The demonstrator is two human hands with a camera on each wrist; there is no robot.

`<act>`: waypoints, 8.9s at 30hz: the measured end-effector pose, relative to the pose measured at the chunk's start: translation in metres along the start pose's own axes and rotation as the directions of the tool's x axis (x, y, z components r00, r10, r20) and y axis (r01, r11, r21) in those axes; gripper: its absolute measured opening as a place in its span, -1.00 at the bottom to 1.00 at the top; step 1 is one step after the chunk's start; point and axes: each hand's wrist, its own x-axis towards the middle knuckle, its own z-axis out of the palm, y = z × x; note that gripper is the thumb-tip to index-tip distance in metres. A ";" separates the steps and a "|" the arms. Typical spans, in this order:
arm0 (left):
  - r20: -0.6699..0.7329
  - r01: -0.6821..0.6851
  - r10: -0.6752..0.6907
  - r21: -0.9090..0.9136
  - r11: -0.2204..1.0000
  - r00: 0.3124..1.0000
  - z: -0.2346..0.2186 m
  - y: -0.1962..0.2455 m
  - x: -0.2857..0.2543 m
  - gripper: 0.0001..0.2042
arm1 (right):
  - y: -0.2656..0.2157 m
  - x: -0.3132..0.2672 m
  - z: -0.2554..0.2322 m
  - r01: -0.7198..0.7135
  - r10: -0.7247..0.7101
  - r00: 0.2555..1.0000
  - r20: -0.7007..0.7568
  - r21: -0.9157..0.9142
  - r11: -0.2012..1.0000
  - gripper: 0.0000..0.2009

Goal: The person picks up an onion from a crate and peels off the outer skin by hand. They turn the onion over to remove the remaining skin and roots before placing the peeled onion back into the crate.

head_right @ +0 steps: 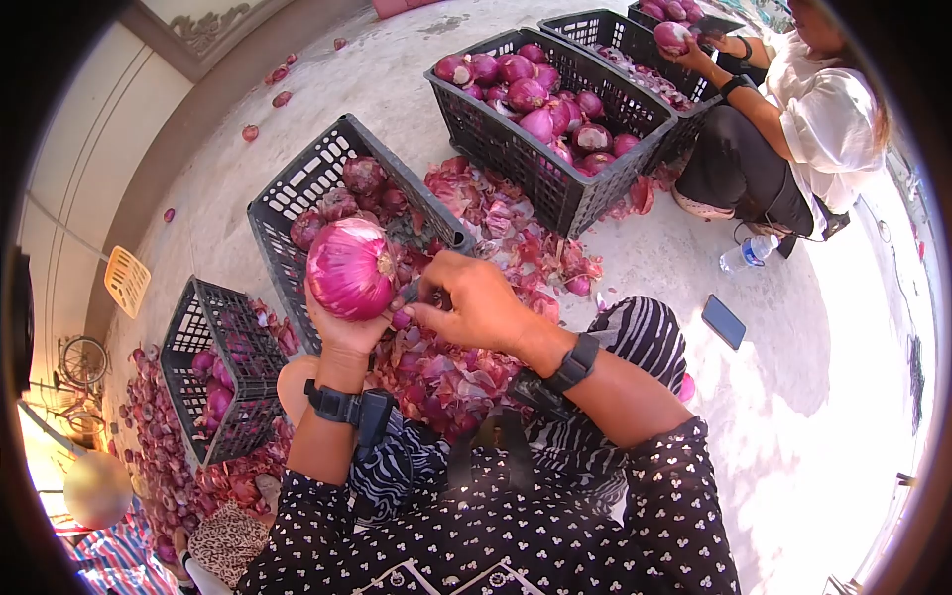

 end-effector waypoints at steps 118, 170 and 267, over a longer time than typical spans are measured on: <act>0.134 -0.177 0.202 0.961 0.212 0.970 0.023 -0.019 -0.004 -0.48 | 0.010 0.004 -0.008 -0.223 0.218 0.974 -0.064 -0.089 0.971 -0.17; 0.159 -0.208 0.223 0.954 0.217 0.962 0.013 -0.024 0.003 -0.72 | 0.009 0.006 -0.009 -0.224 0.206 0.974 -0.099 -0.252 0.941 -0.21; 0.067 0.055 0.341 0.940 -0.336 0.938 0.021 -0.014 -0.001 -0.85 | 0.020 0.020 0.022 -0.287 0.294 0.955 -0.030 -0.335 0.898 -0.18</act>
